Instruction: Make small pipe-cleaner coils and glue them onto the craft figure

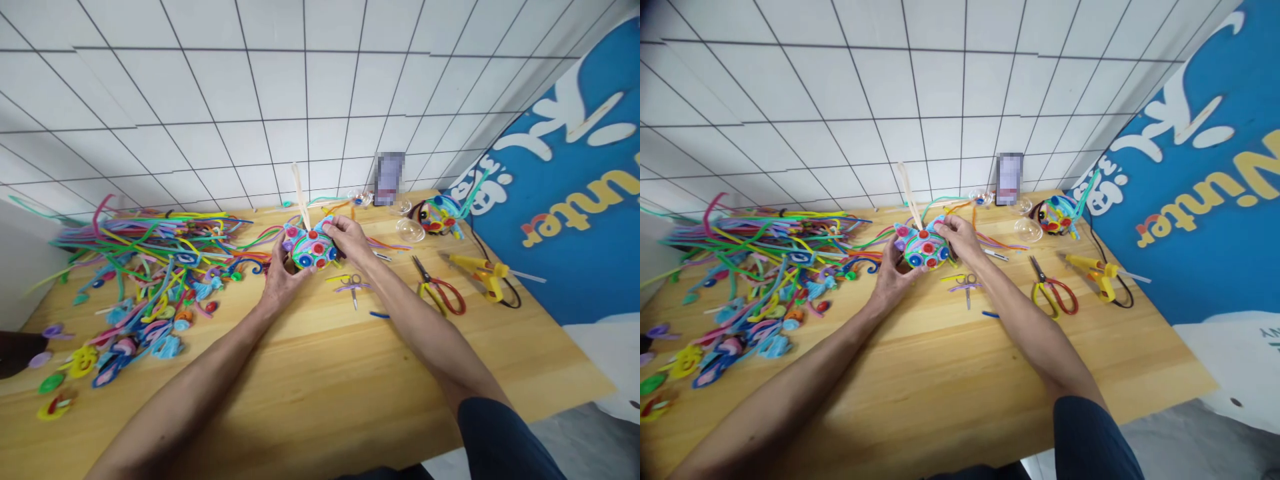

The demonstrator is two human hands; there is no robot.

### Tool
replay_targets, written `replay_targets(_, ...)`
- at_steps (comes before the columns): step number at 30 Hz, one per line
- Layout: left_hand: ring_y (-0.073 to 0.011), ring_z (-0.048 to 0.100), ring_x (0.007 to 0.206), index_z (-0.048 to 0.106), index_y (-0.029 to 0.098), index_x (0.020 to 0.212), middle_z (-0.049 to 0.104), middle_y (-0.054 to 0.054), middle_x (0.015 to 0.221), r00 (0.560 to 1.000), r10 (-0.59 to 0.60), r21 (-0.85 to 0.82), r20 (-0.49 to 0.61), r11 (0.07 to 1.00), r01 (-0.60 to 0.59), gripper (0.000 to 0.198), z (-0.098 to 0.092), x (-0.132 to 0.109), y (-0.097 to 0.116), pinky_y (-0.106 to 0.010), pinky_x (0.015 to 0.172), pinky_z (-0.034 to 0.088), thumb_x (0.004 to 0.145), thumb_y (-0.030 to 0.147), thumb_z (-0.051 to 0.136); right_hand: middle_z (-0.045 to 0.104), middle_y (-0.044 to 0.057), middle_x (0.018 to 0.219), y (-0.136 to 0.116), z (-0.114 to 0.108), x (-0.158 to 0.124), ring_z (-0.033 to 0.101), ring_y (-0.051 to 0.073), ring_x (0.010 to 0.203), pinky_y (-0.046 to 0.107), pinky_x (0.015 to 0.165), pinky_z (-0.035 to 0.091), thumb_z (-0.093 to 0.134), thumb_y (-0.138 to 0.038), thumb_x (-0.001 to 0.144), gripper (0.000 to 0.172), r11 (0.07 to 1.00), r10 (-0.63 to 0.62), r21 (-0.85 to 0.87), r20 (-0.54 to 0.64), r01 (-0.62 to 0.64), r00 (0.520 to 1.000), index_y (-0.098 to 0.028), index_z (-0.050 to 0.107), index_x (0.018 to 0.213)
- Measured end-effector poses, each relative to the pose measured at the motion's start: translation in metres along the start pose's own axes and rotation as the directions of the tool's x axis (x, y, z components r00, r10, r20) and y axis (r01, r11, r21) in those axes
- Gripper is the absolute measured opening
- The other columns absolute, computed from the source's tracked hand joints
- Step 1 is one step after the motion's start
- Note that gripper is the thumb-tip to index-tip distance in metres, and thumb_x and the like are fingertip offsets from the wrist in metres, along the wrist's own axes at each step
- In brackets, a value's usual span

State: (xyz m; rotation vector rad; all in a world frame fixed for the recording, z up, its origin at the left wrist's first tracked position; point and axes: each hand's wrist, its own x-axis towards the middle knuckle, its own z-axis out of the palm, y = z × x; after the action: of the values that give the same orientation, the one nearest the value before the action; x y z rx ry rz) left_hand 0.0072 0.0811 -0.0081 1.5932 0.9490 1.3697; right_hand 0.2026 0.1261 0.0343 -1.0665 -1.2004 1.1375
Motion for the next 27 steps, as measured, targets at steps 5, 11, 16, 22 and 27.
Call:
replay_targets(5,-0.0318,0.057,0.141,0.033,0.029,0.160,0.052,-0.016,0.157,1.000,-0.002,0.037,0.005,0.999,0.002,0.107,-0.002,-0.001,0.001,-0.049,0.117,0.050,0.073,0.049,0.092,0.052,-0.005,0.064,0.003,0.001,0.002,0.045,0.012,0.062,0.026,0.059,0.035,0.077,-0.049,0.077,0.036,0.999,-0.027,0.026,-0.004,0.027,1.000,-0.022,0.056,0.069)
replay_targets(11,-0.0307,0.058,0.140,0.032,0.029,0.160,0.052,-0.016,0.156,1.000,-0.007,0.017,-0.005,1.000,0.007,0.107,-0.003,-0.001,-0.002,-0.048,0.117,0.049,0.073,0.048,0.092,0.051,-0.007,0.066,0.000,0.004,-0.001,0.046,0.011,0.064,0.024,0.061,0.037,0.078,-0.051,0.078,0.037,0.999,-0.021,0.036,0.025,0.021,0.999,-0.022,0.057,0.072)
replay_targets(16,-0.0309,0.054,0.143,0.029,0.029,0.161,0.053,-0.017,0.154,1.000,-0.015,0.020,-0.014,1.000,0.016,0.111,-0.004,0.000,-0.008,-0.049,0.120,0.045,0.073,0.048,0.093,0.072,0.000,0.096,-0.015,-0.016,0.005,0.065,0.017,0.090,0.028,0.078,0.051,0.087,-0.058,0.068,0.048,0.997,0.040,0.061,0.011,-0.040,0.999,-0.023,0.069,0.097)
replay_targets(22,-0.0348,0.046,0.150,0.025,0.030,0.162,0.045,-0.018,0.161,1.000,0.007,0.066,-0.009,0.998,-0.007,0.120,-0.007,-0.002,-0.008,-0.053,0.124,0.039,0.067,0.055,0.094,0.076,0.006,0.106,-0.061,-0.087,0.010,0.069,0.018,0.093,0.024,0.064,0.051,0.074,-0.068,0.079,0.050,0.995,0.098,0.002,-0.214,-0.100,0.972,-0.022,0.072,0.099)
replay_targets(27,-0.0353,0.039,0.154,0.030,0.029,0.161,0.038,-0.017,0.165,0.992,0.070,0.132,-0.101,0.990,-0.056,0.092,-0.012,-0.005,-0.009,-0.056,0.125,0.034,0.087,0.065,0.072,0.074,0.006,0.098,-0.114,-0.117,-0.012,0.069,0.017,0.084,0.025,0.059,0.050,0.066,-0.062,0.089,0.042,0.989,-0.145,-0.012,-0.278,0.147,0.949,-0.022,0.072,0.096)
